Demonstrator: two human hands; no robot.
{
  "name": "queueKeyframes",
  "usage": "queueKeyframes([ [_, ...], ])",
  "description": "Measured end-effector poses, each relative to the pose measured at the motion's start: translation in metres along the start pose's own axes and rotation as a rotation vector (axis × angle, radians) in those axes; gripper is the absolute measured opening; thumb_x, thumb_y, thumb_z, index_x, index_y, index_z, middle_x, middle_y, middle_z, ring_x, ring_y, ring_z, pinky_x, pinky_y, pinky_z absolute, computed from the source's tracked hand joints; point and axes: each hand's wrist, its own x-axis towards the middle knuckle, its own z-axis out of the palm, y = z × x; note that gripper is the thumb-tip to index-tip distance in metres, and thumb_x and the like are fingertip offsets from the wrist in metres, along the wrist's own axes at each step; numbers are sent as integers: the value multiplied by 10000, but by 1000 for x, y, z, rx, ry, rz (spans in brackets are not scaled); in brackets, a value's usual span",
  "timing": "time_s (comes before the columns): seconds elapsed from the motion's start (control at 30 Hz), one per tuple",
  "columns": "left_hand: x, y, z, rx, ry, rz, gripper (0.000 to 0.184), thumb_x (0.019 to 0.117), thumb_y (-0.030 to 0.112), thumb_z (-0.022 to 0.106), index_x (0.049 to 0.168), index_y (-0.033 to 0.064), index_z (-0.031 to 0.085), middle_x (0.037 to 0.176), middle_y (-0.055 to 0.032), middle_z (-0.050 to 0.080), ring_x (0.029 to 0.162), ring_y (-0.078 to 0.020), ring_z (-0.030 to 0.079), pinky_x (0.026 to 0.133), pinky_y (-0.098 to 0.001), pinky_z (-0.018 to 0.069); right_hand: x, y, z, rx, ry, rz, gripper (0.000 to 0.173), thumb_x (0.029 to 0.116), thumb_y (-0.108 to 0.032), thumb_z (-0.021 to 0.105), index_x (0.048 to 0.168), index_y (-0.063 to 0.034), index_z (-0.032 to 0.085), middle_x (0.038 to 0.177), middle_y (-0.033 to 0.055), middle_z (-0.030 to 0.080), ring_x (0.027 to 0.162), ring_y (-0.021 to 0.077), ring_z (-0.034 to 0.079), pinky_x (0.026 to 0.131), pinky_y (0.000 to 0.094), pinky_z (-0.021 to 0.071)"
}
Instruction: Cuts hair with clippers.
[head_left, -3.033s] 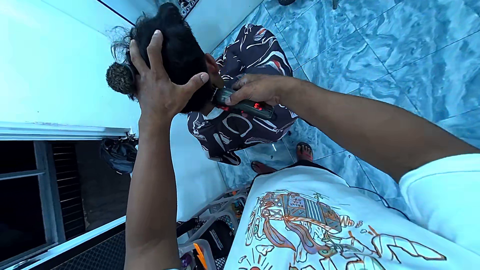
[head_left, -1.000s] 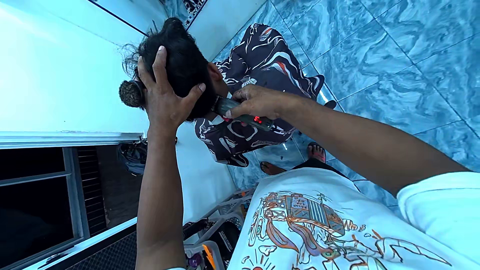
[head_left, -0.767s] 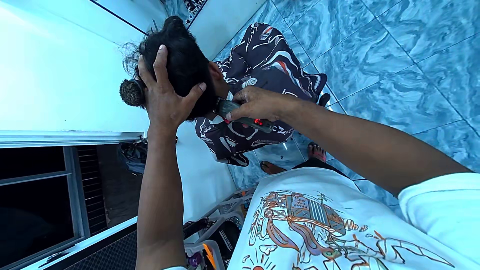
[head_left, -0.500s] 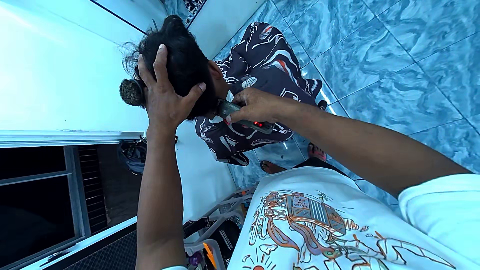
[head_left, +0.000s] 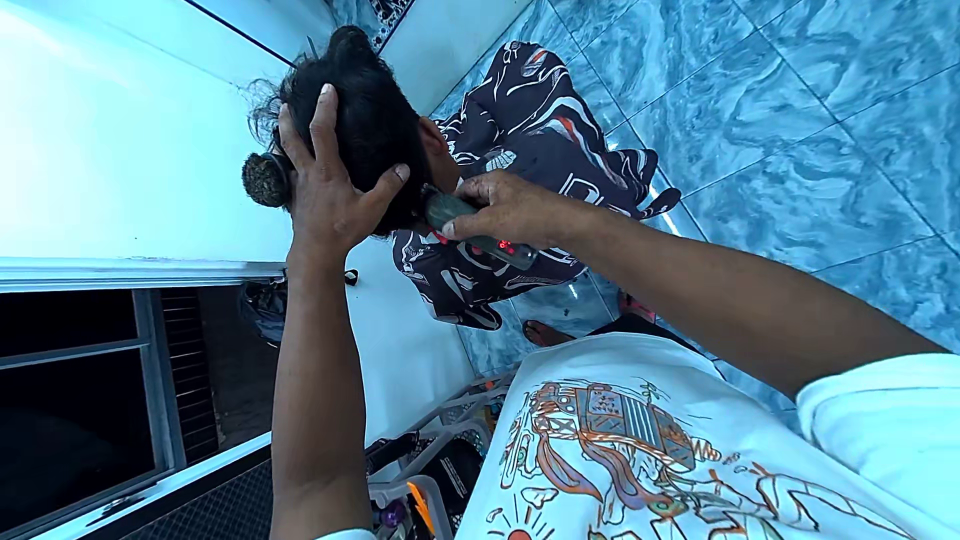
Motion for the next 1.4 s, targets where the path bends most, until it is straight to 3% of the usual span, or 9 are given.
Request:
queueKeyframes([
  [0.23, 1, -1, -2, -23, -29, 11, 1131, 756, 829, 651, 1655, 310, 203, 1699, -257, 53, 1541, -444, 206, 1147, -629, 354, 0, -3, 4, 81, 9, -83, 353, 945, -237, 760, 1199, -11, 664, 987, 112, 717, 797, 169, 714, 715, 325, 631],
  [0.4, 3, -2, -3, -26, -55, -7, 1167, 719, 842, 666, 1654, 331, 190, 1702, -246, 39, 1539, -445, 204, 1133, -626, 376, 2, 7, 6, -148, 58, 72, 330, 894, -315, 799, 1056, -41, 713, 878, 101, 705, 748, 185, 680, 692, 408, 585],
  [0.57, 4, -5, -3, -36, -52, 14, 1134, 753, 832, 653, 1655, 319, 195, 1699, -246, 58, 1536, -443, 211, 1144, -620, 362, 0, -8, 8, -9, 47, -78, 354, 928, -280, 777, 1167, -35, 688, 974, 88, 723, 810, 151, 709, 735, 335, 623],
  [0.7, 4, -6, -3, -44, -57, 4, 1138, 740, 847, 645, 1653, 342, 191, 1705, -230, 50, 1535, -443, 209, 1131, -643, 359, 1, 4, 7, -187, 58, 70, 346, 887, -335, 805, 1040, -42, 704, 859, 97, 694, 728, 191, 670, 669, 413, 577],
  [0.87, 5, -5, -4, -52, -77, -3, 1127, 756, 827, 654, 1654, 332, 186, 1703, -245, 30, 1540, -441, 205, 1131, -630, 368, 0, -9, 8, -50, 65, -94, 367, 926, -297, 779, 1170, -39, 684, 983, 82, 719, 829, 143, 706, 749, 333, 618],
  [1.0, 6, -5, -5, -61, -76, -9, 1131, 737, 830, 663, 1649, 349, 198, 1706, -223, 42, 1541, -420, 210, 1128, -632, 373, 1, -4, 7, -240, 52, 56, 367, 887, -360, 801, 1056, -51, 701, 887, 91, 696, 759, 189, 675, 696, 417, 581],
  [1.17, 6, -5, -5, -70, -74, 0, 1121, 752, 821, 662, 1651, 335, 200, 1703, -236, 46, 1541, -422, 209, 1139, -620, 363, 2, -15, 6, -259, 77, -124, 403, 913, -370, 781, 1173, -76, 693, 1006, 56, 712, 881, 140, 688, 811, 375, 594],
  [1.3, 7, -5, -6, -81, -92, -10, 1138, 741, 827, 666, 1652, 341, 189, 1701, -247, 34, 1530, -444, 222, 1130, -639, 364, -4, -15, 5, -445, 75, 27, 409, 897, -447, 776, 1065, -86, 683, 885, 76, 672, 777, 203, 663, 689, 449, 564],
  [1.4, 7, -6, -6, -84, -84, -5, 1131, 748, 813, 674, 1652, 325, 199, 1697, -255, 49, 1525, -446, 234, 1128, -637, 368, -3, -17, 8, -451, 121, -40, 428, 887, -469, 772, 1099, -105, 696, 941, 59, 692, 842, 190, 678, 748, 457, 575],
])
